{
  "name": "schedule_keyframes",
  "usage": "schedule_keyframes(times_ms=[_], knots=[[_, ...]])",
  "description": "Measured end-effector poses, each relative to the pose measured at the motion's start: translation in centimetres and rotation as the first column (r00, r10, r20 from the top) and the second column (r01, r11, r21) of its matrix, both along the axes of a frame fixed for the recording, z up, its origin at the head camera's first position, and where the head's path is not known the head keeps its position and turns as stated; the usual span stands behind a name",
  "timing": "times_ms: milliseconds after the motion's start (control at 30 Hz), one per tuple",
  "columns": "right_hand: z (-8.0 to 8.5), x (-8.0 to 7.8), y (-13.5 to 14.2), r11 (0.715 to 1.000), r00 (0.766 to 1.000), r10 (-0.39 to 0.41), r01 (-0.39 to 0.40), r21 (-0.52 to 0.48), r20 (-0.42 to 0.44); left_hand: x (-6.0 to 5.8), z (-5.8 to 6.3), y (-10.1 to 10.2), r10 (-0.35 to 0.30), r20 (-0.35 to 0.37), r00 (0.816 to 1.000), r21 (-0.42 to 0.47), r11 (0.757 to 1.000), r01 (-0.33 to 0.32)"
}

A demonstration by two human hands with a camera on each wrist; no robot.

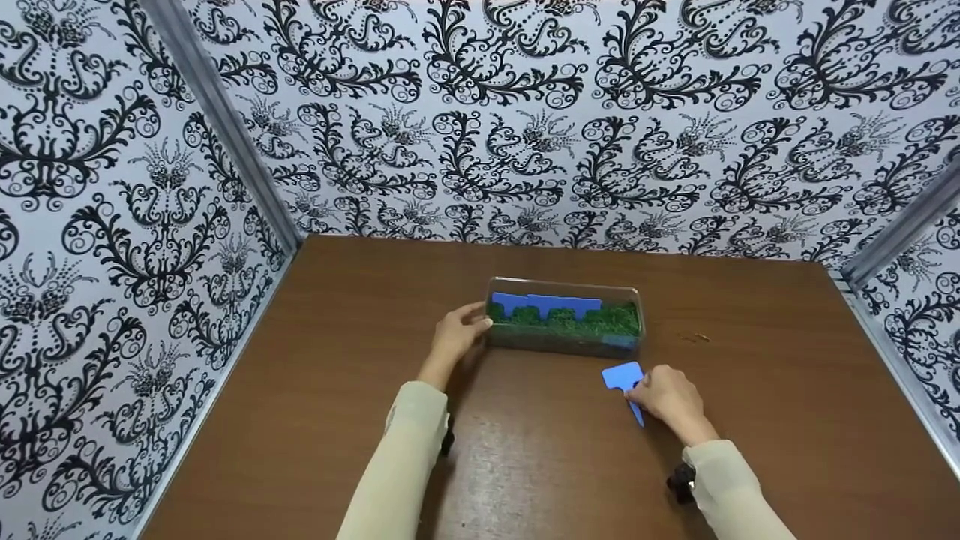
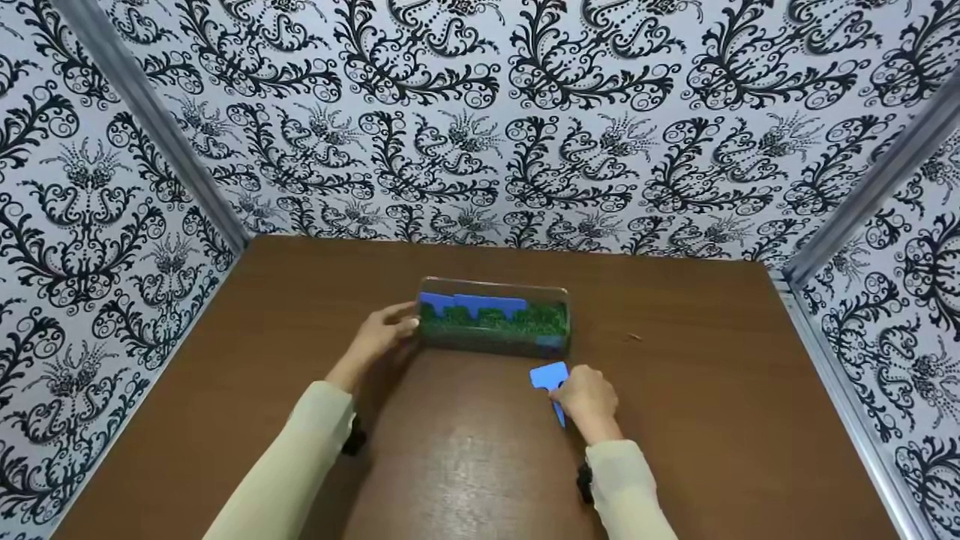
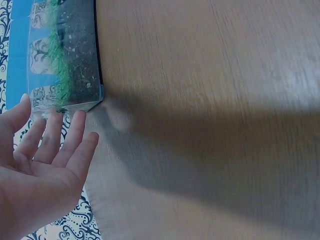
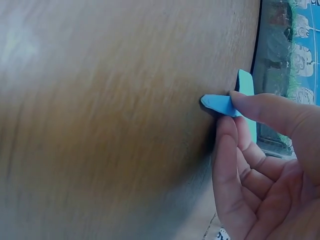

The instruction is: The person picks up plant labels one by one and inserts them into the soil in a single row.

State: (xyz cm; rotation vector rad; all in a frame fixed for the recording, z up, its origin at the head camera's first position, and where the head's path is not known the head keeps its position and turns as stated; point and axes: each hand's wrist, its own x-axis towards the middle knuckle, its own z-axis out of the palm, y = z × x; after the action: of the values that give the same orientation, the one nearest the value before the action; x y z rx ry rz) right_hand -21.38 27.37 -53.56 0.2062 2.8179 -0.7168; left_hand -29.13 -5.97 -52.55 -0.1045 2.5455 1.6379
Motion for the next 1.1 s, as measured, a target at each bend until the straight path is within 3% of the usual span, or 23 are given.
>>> schedule_keyframes(times_ms=[500, 800, 1100], knots=[[-0.8, 0.2, 0.3, 0.997, 0.989, 0.010, -0.021, -0.078, -0.145, -0.1, 0.0, 0.0, 0.000, 0.002, 1.000, -0.013, 1.000, 0.000], [-0.7, 0.2, 0.7, 0.988, 0.990, -0.002, -0.020, -0.156, -0.138, 0.0, 0.0, 0.0, -0.008, -0.004, 1.000, -0.011, 1.000, 0.008], [-0.9, 0.3, 1.1, 0.958, 0.994, -0.041, 0.011, -0.288, -0.097, 0.1, 0.2, 0.0, -0.001, -0.003, 1.000, -0.013, 1.000, 0.001]])
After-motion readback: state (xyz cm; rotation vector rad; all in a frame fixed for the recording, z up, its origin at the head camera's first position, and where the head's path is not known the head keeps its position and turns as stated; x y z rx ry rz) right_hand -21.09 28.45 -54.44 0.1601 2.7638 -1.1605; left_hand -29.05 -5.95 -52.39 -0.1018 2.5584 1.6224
